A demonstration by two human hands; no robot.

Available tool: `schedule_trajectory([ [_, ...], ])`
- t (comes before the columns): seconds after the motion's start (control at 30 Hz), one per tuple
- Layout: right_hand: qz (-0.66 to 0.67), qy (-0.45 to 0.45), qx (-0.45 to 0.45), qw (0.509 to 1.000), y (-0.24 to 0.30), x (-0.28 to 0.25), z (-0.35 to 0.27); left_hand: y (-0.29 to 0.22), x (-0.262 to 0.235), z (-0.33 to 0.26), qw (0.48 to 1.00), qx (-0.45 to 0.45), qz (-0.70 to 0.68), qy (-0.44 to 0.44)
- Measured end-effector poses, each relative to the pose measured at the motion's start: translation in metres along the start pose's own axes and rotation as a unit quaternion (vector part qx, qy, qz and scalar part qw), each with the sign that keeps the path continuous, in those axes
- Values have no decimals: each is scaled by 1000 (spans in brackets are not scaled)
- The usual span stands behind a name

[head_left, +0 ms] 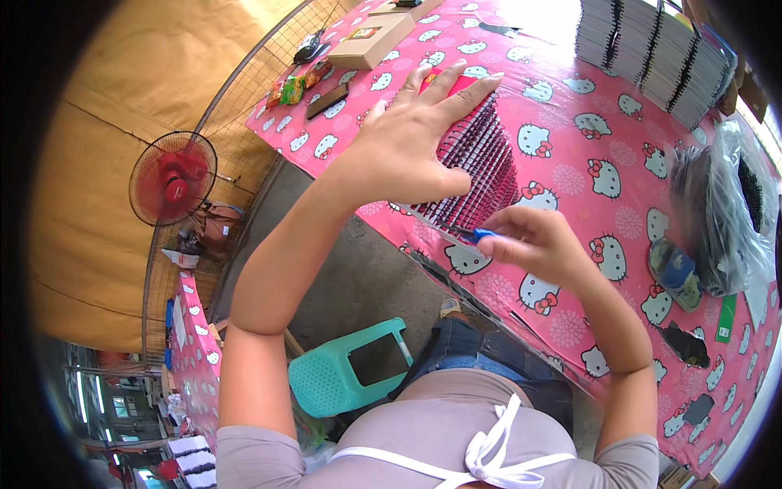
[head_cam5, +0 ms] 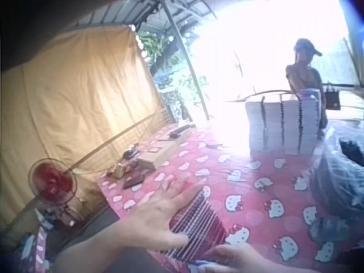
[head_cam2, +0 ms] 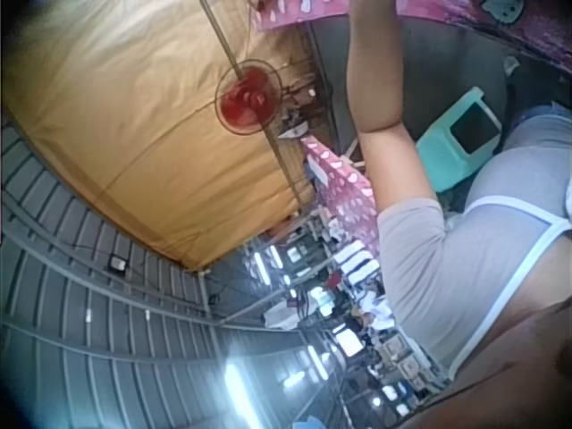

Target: The person trims the excess spiral binding wire from a stack of pink notebooks using a pair of blue pliers. The person picks up a notebook, aligns it with the stack, and uses the pliers to snip the ends of the wire binding.

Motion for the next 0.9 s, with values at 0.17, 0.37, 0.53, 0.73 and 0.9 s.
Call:
schedule_trajectory([
  [0.17,-420,-203,-279,839,62,4,-35,3,2,-1,1000,0,7,-2],
  [0.37,-106,1,7,994,17,-13,4,0,4,1,1000,3,10,-4],
  [0.53,-24,53,108,993,-1,-9,4,4,3,1,1000,11,4,-9],
  [0.73,-399,-188,-272,855,41,-1,-39,6,3,2,1000,9,-15,-1],
  [0.9,-182,-62,-113,975,9,-7,-5,2,2,4,1000,9,-21,8],
])
Point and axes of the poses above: each hand's wrist, its own z-axis towards the middle knuckle, its own x-axis out of the palm, y = z × x, the point moved 7 cm from there along z, towards the middle knuckle, and after that the axes turned 1 degree about x, right-handed, at the moved point
